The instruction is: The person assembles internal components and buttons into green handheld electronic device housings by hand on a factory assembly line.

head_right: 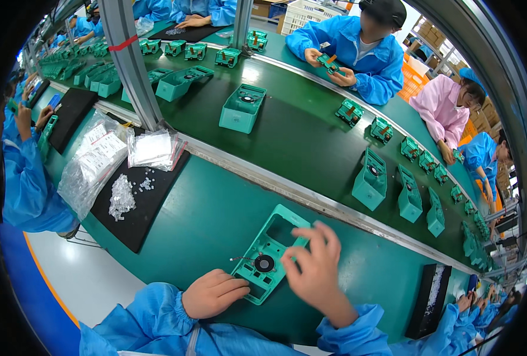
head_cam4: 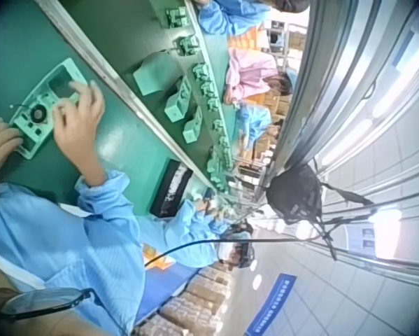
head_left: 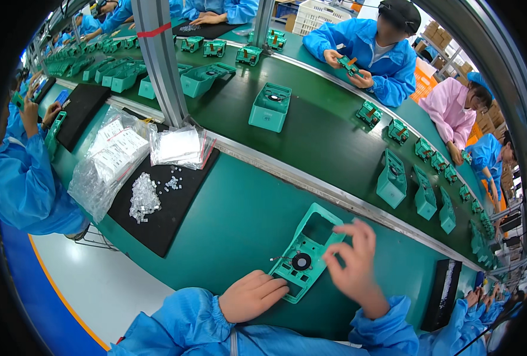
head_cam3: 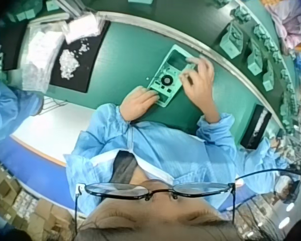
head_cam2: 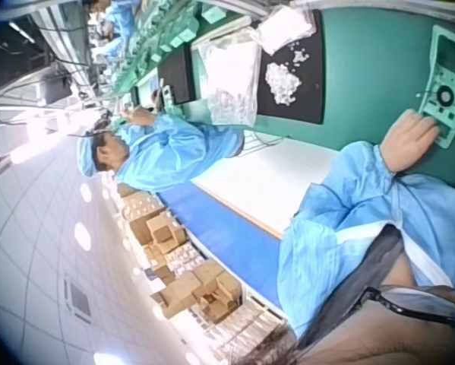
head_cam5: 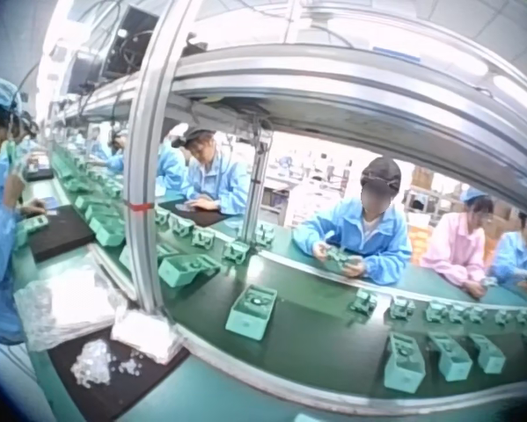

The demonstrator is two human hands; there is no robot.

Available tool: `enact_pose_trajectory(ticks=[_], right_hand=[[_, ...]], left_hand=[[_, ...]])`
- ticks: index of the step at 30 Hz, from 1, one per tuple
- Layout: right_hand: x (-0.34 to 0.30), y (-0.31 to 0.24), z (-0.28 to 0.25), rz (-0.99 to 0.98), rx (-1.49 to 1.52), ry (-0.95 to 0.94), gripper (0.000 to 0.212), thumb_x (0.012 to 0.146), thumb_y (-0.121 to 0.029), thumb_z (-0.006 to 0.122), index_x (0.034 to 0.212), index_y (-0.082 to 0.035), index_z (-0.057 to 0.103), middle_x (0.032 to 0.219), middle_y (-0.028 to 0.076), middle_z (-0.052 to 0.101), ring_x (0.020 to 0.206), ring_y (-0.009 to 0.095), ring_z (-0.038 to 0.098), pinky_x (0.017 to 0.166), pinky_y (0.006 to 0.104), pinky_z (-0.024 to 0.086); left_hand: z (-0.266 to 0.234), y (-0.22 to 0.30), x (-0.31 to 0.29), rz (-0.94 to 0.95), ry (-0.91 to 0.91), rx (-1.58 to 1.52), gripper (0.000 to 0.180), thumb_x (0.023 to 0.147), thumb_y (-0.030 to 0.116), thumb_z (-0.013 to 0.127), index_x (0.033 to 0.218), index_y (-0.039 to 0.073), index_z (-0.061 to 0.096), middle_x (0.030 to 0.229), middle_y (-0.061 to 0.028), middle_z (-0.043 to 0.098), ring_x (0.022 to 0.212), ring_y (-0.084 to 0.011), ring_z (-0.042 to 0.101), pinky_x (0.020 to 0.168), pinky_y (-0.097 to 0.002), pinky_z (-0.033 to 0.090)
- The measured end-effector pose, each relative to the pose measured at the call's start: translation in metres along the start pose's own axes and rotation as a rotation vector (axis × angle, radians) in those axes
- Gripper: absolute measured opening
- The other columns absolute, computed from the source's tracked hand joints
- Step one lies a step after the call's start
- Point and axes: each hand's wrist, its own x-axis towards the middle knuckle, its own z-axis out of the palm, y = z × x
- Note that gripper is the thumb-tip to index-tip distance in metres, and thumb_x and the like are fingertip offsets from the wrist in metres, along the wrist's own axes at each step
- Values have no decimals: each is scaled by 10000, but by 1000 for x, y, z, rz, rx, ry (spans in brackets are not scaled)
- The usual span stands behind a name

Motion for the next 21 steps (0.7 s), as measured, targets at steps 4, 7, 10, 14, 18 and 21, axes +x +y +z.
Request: enact_pose_trajectory(ticks=[4, 7, 10, 14, 18, 21], right_hand=[[19, 3, -1, 133, -126, -204, 87, 743, -175, 655, 707, -103, 620, 1317, 60, 397, 1298, 393, 220, 942, 695, 209], [25, 10, 9, 122, -134, -306, 89, 746, -167, 644, 703, -91, 627, 1359, 50, 352, 1315, 402, 195, 910, 765, 157], [30, 11, 10, 92, -192, -331, 92, 741, -157, 637, 686, -83, 636, 1357, 40, 352, 1305, 397, 207, 913, 754, 186], [34, 12, 13, 94, -214, -341, 91, 734, -146, 635, 672, -80, 644, 1350, 40, 358, 1295, 392, 225, 913, 748, 200], [35, 9, 13, 86, -247, -343, 92, 729, -129, 631, 661, -69, 647, 1340, 44, 363, 1283, 384, 247, 924, 734, 211], [35, 9, 14, 67, -263, -338, 99, 728, -127, 629, 658, -59, 646, 1337, 48, 365, 1277, 383, 256, 931, 724, 217]], left_hand=[[9, 5, -7, 61, -72, 127, 301, 678, 77, 556, 968, 48, 630, 971, -47, 603, 781, -163, 540, 712, -283, 437], [21, 14, -3, 39, -76, 148, 297, 693, 93, 551, 975, 49, 630, 962, -35, 590, 761, -153, 505, 731, -270, 424], [30, 21, 1, 8, -70, 153, 294, 698, 92, 553, 978, 47, 631, 962, -31, 570, 738, -142, 491, 718, -266, 411], [35, 24, 3, 3, -53, 146, 287, 703, 92, 555, 976, 48, 631, 948, -32, 564, 730, -139, 487, 711, -266, 409], [36, 25, 3, -9, -53, 154, 285, 702, 93, 559, 975, 47, 628, 920, -29, 547, 723, -138, 482, 705, -266, 405], [36, 27, 3, -23, -51, 161, 286, 700, 94, 560, 974, 45, 625, 902, -27, 536, 717, -140, 478, 704, -266, 402]])
